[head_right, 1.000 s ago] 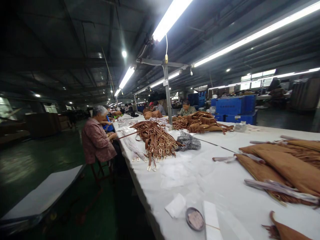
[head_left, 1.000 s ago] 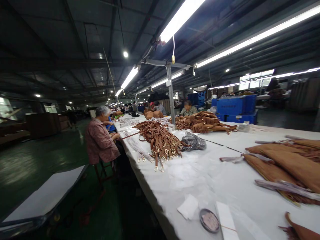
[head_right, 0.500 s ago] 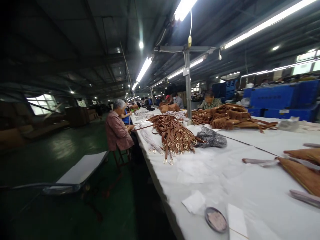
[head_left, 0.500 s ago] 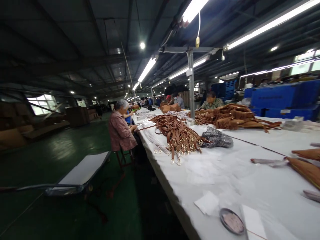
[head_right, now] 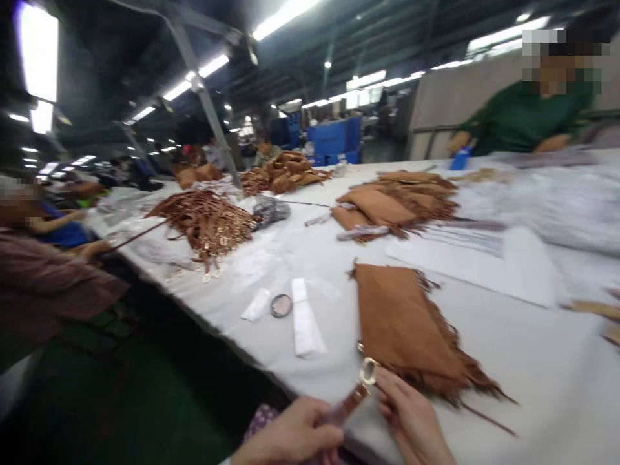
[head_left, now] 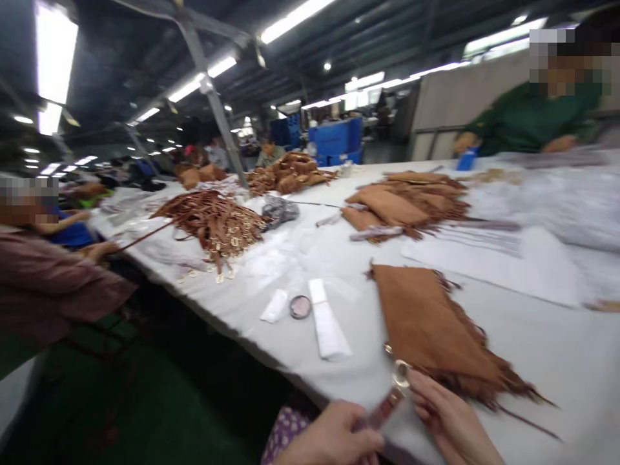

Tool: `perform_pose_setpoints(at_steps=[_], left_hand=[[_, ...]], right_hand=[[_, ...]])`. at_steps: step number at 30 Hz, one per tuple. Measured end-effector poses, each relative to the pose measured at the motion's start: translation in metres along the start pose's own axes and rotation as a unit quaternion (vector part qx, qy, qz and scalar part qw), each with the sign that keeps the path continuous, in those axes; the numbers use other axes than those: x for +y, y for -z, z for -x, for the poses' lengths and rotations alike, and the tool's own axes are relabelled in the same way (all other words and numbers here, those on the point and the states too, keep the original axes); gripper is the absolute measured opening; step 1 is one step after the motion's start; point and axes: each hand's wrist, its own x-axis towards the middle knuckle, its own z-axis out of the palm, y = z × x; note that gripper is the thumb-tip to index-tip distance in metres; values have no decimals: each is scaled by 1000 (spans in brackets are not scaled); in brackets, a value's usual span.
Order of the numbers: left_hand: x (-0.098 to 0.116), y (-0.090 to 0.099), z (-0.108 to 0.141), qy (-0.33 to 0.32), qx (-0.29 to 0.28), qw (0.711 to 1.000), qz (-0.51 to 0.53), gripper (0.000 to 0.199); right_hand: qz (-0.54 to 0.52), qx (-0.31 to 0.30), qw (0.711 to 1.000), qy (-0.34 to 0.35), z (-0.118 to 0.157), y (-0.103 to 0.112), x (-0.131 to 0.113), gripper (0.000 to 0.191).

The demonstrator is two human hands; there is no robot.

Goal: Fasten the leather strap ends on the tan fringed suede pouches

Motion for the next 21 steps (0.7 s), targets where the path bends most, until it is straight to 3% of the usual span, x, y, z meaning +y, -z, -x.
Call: perform_pose_setpoints(at_steps=[3,5,9,15,21], left_hand=[[-6,-4,-1,29,20,999,-34,39],[-4,-3,3,20,-6,999,-45,38],[6,2,14,24,-62,997,-43,38],[0,10,5,41,25,998,-46,46],[2,2,-23,27,57,993,-102,45]], right_hand=[[-101,14,988,-116,13,10,9,32],[-132,13,981,-140,11,5,10,33],[-145,48,980,-130,-2,-1,12,38],[-152,70,979,-119,-12,3,26,38],[-102,131,982,-89,-6,-3,29,38]])
